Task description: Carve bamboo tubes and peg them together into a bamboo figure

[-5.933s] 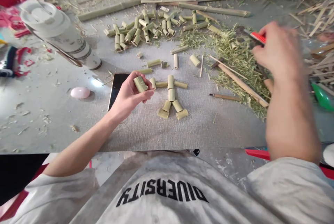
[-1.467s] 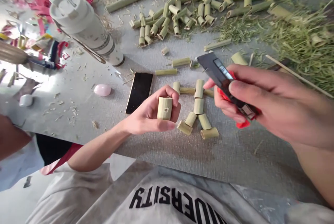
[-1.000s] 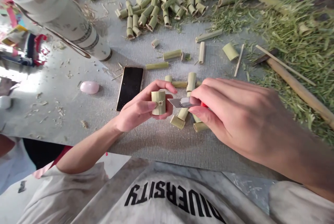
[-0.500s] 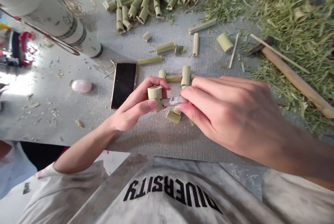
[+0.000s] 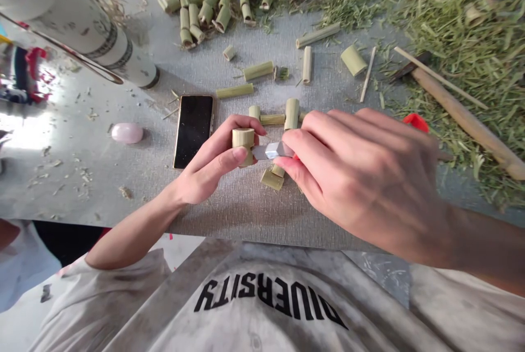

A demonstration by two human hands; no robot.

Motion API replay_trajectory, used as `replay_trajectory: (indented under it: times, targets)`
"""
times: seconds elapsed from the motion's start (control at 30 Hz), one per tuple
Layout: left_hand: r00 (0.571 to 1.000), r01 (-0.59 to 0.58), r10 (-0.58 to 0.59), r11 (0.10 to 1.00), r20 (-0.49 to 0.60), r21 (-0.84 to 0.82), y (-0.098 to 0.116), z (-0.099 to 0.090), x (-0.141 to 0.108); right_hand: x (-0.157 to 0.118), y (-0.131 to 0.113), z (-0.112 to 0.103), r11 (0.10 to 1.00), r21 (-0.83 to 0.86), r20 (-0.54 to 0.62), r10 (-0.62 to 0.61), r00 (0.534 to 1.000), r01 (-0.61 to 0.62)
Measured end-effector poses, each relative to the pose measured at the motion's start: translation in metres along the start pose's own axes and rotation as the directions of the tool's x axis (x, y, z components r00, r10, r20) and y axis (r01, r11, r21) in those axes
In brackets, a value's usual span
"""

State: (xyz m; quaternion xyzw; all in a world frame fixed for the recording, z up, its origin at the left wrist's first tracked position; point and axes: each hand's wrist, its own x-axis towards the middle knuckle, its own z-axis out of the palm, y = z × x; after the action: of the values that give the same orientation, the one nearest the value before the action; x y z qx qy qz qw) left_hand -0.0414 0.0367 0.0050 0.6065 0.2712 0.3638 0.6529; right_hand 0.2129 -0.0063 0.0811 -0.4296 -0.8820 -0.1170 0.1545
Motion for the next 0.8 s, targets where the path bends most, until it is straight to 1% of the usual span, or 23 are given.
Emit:
replay_trajectory:
  times: [0.1,0.37,0.43,0.6,0.73,0.8]
  targets:
    - [0.999,0.046,-0.046,0.998,-0.018,-0.037,0.001,0.001,0.000,0.001,0.001,0.001,1.000,-0.009,-0.004,-0.003,1.000,0.003]
    - [0.995,0.081,-0.090,0.980,-0.039,-0.184,0.002,0.005,0.008,0.004,0.010,0.003,0.999,0.016,0.008,-0.034,0.999,0.034]
    - [0.994,0.096,-0.104,0.971,-0.023,-0.220,0.003,0.005,0.010,0.006,0.012,0.003,0.999,0.021,0.020,-0.043,0.999,0.043]
    - [0.992,0.128,-0.116,0.947,0.059,-0.295,0.003,0.004,0.012,0.008,0.015,0.003,0.999,0.023,0.051,-0.045,0.998,0.044]
    - [0.987,0.160,-0.147,0.934,0.066,-0.319,0.005,0.003,0.012,0.010,0.018,0.004,0.997,0.026,0.066,-0.069,0.995,0.067]
    - [0.982,0.187,-0.170,0.925,0.078,-0.332,0.005,0.002,0.012,0.012,0.019,0.005,0.997,0.050,0.103,-0.057,0.993,0.052]
